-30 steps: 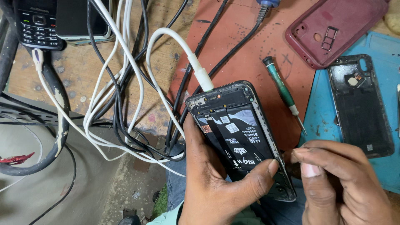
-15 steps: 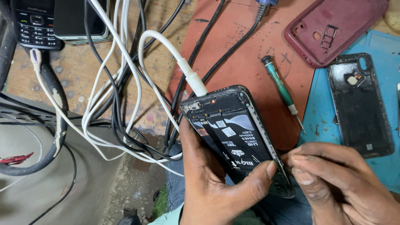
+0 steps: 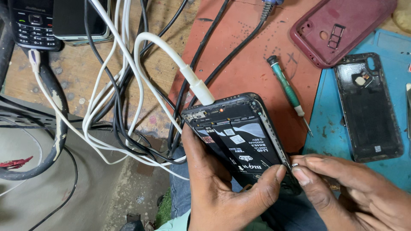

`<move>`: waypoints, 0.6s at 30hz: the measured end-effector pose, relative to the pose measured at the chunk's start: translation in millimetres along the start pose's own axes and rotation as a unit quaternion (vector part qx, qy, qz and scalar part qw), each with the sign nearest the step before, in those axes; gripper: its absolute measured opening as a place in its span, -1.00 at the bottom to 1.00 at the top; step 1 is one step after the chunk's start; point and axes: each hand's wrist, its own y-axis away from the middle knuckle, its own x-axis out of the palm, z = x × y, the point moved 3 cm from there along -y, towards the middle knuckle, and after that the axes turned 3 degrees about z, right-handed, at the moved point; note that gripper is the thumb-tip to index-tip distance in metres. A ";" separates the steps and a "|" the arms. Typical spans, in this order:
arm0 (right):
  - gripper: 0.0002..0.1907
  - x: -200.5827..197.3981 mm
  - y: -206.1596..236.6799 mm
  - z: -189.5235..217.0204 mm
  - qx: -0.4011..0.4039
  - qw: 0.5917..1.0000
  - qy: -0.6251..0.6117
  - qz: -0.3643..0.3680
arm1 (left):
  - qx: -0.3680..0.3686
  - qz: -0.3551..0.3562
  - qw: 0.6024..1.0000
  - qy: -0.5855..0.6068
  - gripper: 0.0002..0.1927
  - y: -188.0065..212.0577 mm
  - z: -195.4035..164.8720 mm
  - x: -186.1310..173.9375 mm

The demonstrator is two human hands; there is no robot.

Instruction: The person uses a screwdriver to pry and adjust the edges of a disassembled smartphone, then connects a USB cable to test charging. The phone screen lights up and shows a charging indicator. The person continues to pry along the seam with the screwdriver and tweezers while the device remains powered on.

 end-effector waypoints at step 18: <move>-0.77 -0.3 -11.3 36.2 -0.113 0.986 0.125 -0.021 | -0.002 -0.008 1.000 -0.006 -0.03 -2.3 -3.7 4.2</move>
